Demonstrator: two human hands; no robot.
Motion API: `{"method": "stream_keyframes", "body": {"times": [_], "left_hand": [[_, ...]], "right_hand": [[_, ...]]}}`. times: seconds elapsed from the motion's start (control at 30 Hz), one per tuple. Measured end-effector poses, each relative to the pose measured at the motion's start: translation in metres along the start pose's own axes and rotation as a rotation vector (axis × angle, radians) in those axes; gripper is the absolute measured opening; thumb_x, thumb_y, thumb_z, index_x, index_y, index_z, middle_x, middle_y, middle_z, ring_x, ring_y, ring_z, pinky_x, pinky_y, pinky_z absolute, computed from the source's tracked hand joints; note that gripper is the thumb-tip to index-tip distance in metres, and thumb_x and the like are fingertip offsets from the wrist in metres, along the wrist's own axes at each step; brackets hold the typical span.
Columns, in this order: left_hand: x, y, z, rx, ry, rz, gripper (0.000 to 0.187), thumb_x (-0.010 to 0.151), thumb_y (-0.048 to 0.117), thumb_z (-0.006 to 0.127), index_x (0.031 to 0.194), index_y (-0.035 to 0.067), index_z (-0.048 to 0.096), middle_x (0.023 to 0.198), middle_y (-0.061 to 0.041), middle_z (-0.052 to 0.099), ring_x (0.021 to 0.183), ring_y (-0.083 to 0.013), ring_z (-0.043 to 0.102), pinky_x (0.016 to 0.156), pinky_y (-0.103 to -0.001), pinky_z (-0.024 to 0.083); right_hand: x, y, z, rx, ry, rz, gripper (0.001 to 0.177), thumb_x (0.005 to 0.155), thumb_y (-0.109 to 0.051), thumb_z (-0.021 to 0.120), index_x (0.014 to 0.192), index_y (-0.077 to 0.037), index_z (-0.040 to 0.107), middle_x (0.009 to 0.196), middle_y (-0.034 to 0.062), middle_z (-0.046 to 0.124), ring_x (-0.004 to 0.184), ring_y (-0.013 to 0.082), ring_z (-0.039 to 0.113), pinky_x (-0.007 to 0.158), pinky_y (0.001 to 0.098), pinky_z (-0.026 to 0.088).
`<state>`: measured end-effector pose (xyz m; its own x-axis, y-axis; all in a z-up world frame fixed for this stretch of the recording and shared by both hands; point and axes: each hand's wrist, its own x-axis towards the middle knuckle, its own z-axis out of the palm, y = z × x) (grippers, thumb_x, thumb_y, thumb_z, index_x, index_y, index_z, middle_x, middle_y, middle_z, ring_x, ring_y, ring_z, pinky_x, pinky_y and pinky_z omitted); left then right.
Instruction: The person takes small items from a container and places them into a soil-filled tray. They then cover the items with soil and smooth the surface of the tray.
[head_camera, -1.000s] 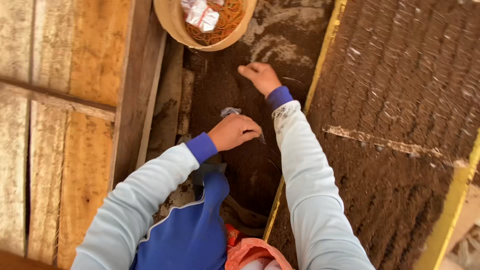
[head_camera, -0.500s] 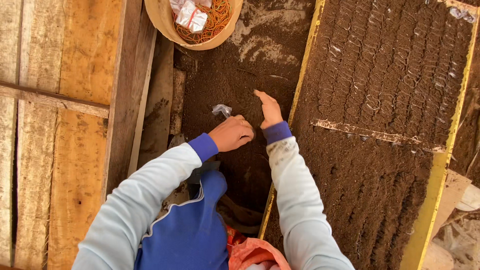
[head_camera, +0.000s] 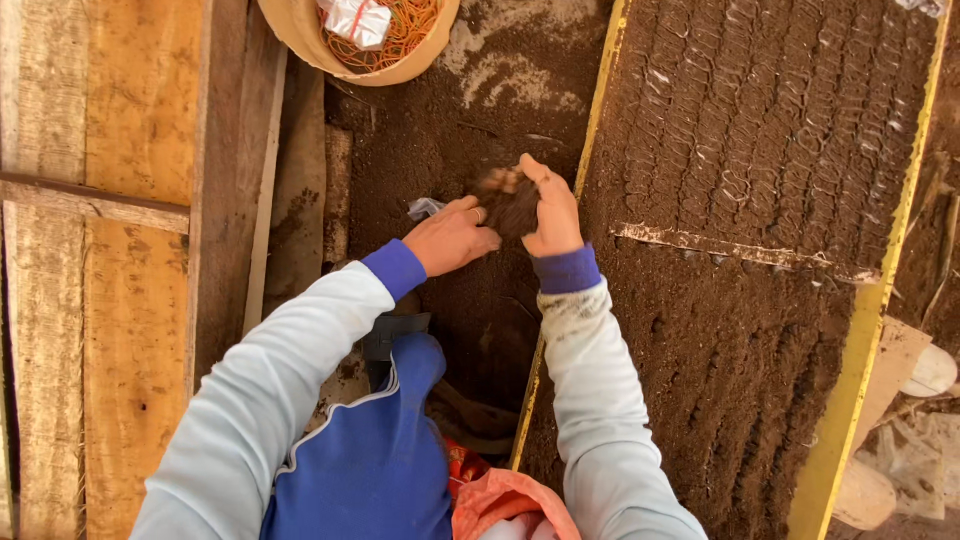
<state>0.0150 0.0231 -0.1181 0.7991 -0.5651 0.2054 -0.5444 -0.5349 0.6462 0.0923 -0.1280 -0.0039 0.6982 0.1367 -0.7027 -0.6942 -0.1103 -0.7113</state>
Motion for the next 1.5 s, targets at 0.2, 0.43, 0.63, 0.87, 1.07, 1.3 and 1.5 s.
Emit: {"method": "stream_keyframes", "body": {"times": [0.2,0.43,0.63,0.87,1.07,1.3,1.5], "left_hand": [[-0.004,0.027,-0.019,0.123,0.095,0.034,0.017,0.096,0.023,0.064,0.093,0.007,0.067,0.091,-0.016,0.063,0.098,-0.0358,0.06,0.088,-0.046,0.05],[-0.01,0.019,-0.01,-0.025,-0.031,-0.042,0.016,0.098,0.022,0.058,0.1,0.008,0.065,0.094,-0.014,0.066,0.094,-0.0337,0.062,0.087,-0.045,0.052],[-0.002,0.019,-0.03,-0.318,-0.086,-0.296,0.022,0.098,0.014,0.055,0.115,0.004,0.063,0.106,-0.02,0.066,0.097,-0.0382,0.064,0.08,-0.051,0.054],[-0.01,0.01,-0.025,-0.137,-0.149,-0.084,0.014,0.091,0.01,0.061,0.101,0.003,0.069,0.102,-0.014,0.065,0.11,-0.0316,0.056,0.092,-0.045,0.051],[-0.012,-0.014,0.001,0.304,-0.166,0.08,0.013,0.089,0.018,0.067,0.084,0.007,0.069,0.091,-0.009,0.061,0.097,-0.0247,0.055,0.098,-0.037,0.047],[-0.003,0.023,-0.026,0.189,-0.316,-0.06,0.022,0.099,0.013,0.048,0.101,0.005,0.068,0.081,-0.021,0.062,0.076,-0.0288,0.061,0.079,-0.044,0.055],[-0.013,0.036,-0.043,0.264,-0.065,0.101,0.017,0.097,0.013,0.053,0.085,0.002,0.061,0.092,-0.014,0.067,0.091,-0.0266,0.065,0.099,-0.038,0.048]], "right_hand": [[0.13,0.117,-0.023,-0.55,-0.004,-0.356,0.084,0.09,-0.081,0.05,0.111,-0.002,0.067,0.098,0.0185,0.066,0.105,0.0403,0.06,0.088,0.0555,0.045],[-0.023,-0.011,-0.004,-0.202,-0.004,-0.114,0.057,0.092,-0.04,0.058,0.137,-0.004,0.056,0.143,0.023,0.05,0.135,0.0402,0.042,0.111,0.0558,0.033],[-0.02,0.003,0.003,-0.099,-0.1,-0.138,0.065,0.1,-0.051,0.041,0.144,-0.003,0.044,0.151,0.0267,0.031,0.143,0.0436,0.023,0.111,0.0624,0.025],[0.098,0.12,-0.03,-0.681,-0.164,-0.348,0.052,0.098,-0.026,0.054,0.146,-0.009,0.044,0.152,0.0181,0.041,0.142,0.0398,0.032,0.122,0.051,0.027],[-0.007,0.047,-0.007,-0.187,0.02,-0.506,0.051,0.105,-0.044,0.039,0.123,-0.001,0.061,0.125,0.02,0.055,0.127,0.0368,0.047,0.109,0.0536,0.037],[-0.037,0.094,-0.01,-1.061,-0.292,-0.544,0.083,0.089,0.01,0.047,0.155,0.0,-0.003,0.07,0.0213,0.064,0.055,0.0272,0.059,0.055,0.0367,0.041],[0.039,0.132,-0.026,-0.785,0.311,-0.406,0.062,0.101,-0.026,0.051,0.147,0.002,0.021,0.103,0.0271,0.066,0.089,0.042,0.069,0.068,0.0553,0.055]]}}
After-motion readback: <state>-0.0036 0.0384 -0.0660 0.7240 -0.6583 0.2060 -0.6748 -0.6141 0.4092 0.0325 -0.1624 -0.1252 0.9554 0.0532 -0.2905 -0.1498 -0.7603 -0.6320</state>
